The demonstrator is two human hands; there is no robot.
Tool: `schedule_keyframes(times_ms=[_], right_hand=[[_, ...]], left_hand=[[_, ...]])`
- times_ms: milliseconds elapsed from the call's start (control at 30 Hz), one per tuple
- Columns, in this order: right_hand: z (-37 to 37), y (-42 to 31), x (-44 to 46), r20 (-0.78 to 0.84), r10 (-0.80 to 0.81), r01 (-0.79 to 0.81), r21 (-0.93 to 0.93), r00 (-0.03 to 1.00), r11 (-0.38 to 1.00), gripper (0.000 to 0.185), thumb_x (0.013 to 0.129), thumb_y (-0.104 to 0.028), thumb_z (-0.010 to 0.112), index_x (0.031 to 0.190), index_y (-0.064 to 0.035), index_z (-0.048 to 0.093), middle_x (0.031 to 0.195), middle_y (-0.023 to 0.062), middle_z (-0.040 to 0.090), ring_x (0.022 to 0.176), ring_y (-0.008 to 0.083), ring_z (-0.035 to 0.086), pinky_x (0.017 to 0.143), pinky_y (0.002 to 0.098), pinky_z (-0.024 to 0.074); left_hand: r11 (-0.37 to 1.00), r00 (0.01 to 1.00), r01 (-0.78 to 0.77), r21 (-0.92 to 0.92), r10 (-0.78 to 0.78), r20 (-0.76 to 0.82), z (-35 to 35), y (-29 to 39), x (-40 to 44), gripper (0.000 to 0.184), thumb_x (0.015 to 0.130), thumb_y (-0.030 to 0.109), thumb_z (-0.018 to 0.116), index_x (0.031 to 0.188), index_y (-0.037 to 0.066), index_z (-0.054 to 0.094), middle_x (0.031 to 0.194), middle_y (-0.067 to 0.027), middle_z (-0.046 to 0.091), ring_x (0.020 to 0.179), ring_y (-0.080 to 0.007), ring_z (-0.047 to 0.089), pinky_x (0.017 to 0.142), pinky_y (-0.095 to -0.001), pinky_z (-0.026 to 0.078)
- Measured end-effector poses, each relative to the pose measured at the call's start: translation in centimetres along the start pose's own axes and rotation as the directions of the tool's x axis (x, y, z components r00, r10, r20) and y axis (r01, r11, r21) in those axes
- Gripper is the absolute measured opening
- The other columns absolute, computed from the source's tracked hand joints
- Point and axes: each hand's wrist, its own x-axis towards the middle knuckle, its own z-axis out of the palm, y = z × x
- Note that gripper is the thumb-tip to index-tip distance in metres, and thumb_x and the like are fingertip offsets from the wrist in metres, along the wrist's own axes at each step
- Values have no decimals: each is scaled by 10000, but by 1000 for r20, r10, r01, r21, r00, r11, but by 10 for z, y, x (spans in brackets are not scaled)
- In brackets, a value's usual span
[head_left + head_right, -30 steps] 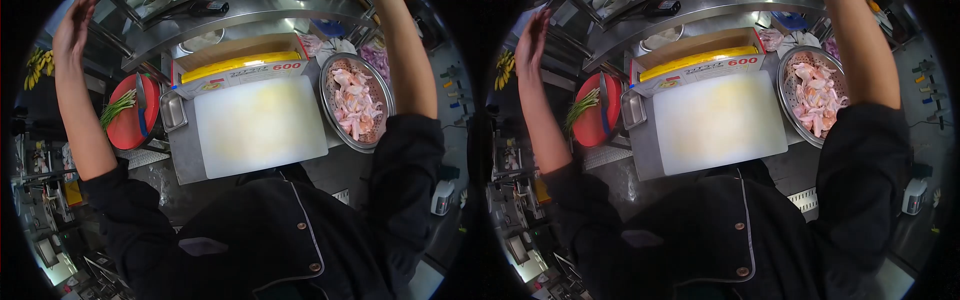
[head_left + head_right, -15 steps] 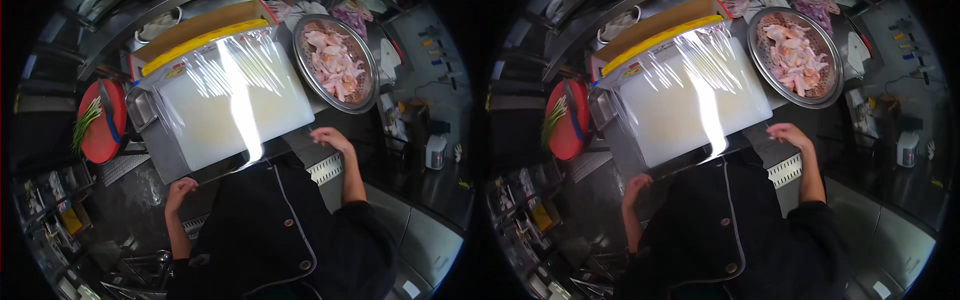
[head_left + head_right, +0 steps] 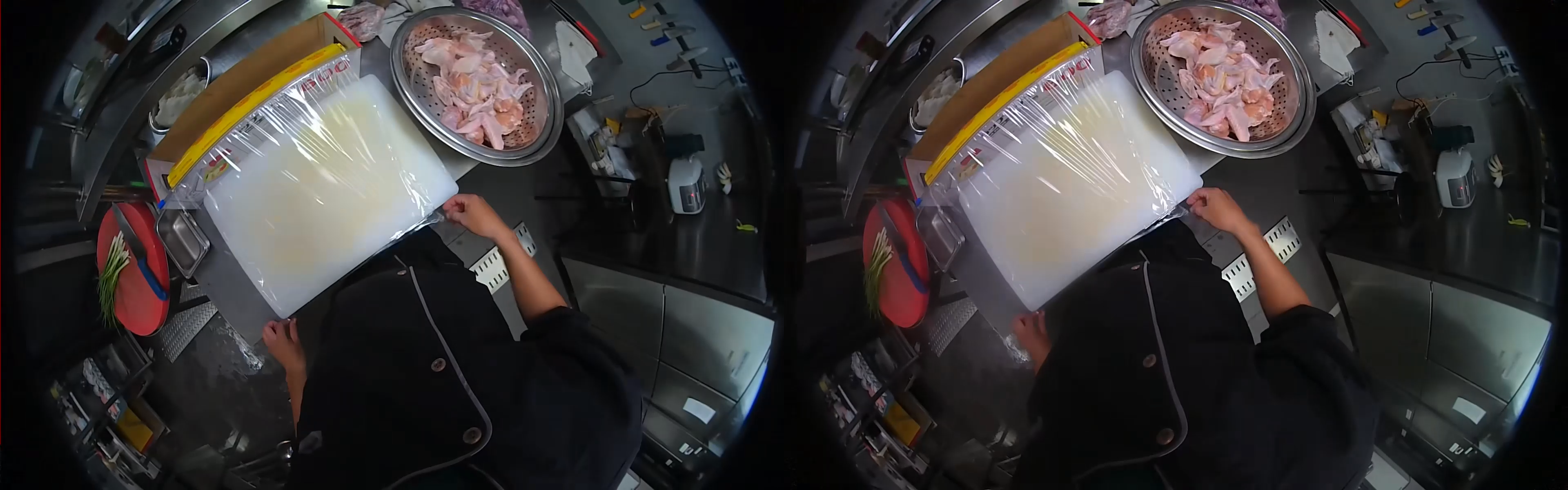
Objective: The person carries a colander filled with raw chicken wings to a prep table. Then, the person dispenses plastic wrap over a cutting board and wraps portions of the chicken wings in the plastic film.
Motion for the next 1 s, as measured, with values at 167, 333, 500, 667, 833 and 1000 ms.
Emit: schedule_keyframes(times_ms=[167,333,500,667,833,1000], right_hand=[[-81,-118,2,-212,-187,129,-258,959,957,194,860,-164,617,972,-9,653,801,63,667,698,128,640,647,292,519],[-137,-98,72,-375,-260,-148,-776,890,613,416,797,-342,661,1070,-29,638,908,141,688,867,246,672,766,361,521],[-179,-97,74,-480,-181,-121,-533,859,838,469,760,-224,658,1181,-26,601,1009,145,675,926,242,659,807,337,510],[-71,-198,25,-186,-603,418,-564,776,712,384,770,-87,624,1145,-11,589,1055,117,608,919,220,609,793,325,488],[115,-210,45,56,-603,521,-571,796,635,353,710,-52,687,1047,-36,585,1110,153,510,951,364,566,789,404,498],[188,-161,65,206,-757,711,-557,620,430,434,693,-94,717,1104,-75,581,1177,160,491,1022,374,528,827,444,489]], left_hand=[[872,888,379,-311,-247,389,-16,-42,19,208,815,169,723,769,6,603,834,-123,547,790,-269,545,700,-385,440],[911,525,381,158,-354,774,-108,67,122,262,811,178,725,721,-9,565,655,-83,540,611,-166,510,579,-360,416],[929,723,312,-198,-97,684,-105,129,168,243,885,217,662,813,-12,626,707,-21,603,676,-84,530,617,-263,432],[744,780,383,-547,57,623,-78,169,190,209,939,204,613,994,4,639,825,-25,637,753,-91,568,681,-242,453],[191,759,619,-761,100,643,-66,189,210,292,939,144,598,1199,13,570,979,-70,657,859,-130,616,741,-247,481],[283,842,503,-817,53,537,-32,159,210,327,932,91,587,1242,5,535,1046,-88,645,917,-161,624,789,-287,501]])
